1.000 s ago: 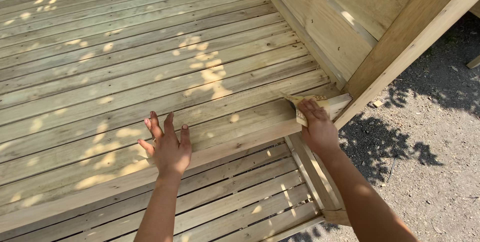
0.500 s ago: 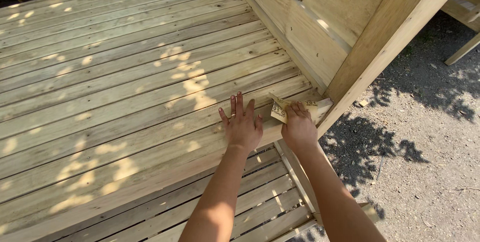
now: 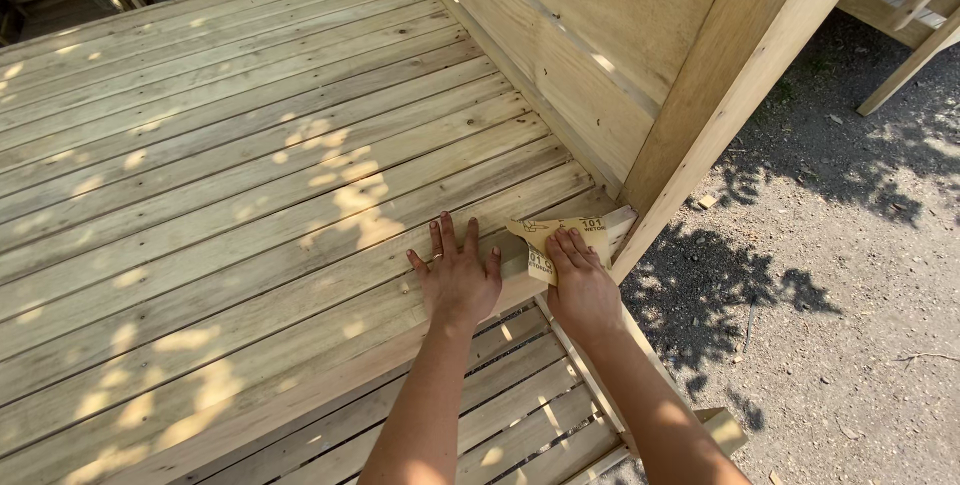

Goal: The person sands a wooden bench frame outdoors using sheets of sandpaper held by hand. They work along the edges and rails of the frame, then move to the slatted seat and backrest, rubbing the sandpaper across the wood surfaces and edges one section at a time.

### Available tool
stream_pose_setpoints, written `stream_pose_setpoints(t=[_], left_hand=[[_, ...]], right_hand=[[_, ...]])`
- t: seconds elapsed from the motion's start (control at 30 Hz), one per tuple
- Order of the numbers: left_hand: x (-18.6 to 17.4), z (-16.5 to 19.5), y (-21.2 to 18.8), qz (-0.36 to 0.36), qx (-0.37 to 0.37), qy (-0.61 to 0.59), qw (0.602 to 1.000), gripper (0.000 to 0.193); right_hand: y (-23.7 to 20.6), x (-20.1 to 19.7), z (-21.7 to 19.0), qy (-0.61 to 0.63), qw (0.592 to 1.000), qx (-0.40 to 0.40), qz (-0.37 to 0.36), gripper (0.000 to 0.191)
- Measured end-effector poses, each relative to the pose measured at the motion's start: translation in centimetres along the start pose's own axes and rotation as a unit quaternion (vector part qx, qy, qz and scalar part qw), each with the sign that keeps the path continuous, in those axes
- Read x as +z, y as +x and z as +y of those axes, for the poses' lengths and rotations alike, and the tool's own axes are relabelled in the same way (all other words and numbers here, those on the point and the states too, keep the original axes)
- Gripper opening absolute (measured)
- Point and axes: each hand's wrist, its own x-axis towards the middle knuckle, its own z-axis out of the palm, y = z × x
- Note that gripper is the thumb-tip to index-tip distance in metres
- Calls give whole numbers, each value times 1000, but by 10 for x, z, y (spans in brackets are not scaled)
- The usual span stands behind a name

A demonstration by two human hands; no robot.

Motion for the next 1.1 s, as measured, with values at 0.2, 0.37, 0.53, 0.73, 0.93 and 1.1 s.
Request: stream_pose_setpoints(t=[0.2,0.37,0.53,0.73,0.93,1.1], left_hand=[[1,2,3,-11,-2,7,1000,68],[-1,3,2,-10,0,5,1000,66],[-4,3,1,-31,-6,9,999,67],[-3,3,1,-36,-3,16,999,66],[-2,3,0,-31,5,19,999,66],[-5,4,-1,-33,0,18,999,67]], right_hand=[[-15,0,8,14,999,15,38,49],[-2,-3,17,5,999,-9,37,56],[12,0,22,-14,998,34,-53,47],[-7,-19,50,-67,982,-140,-112,94],[12,-35,77,-80,993,-30,-82,68],[-5,-27,75,-102,988,-109,-26,74]])
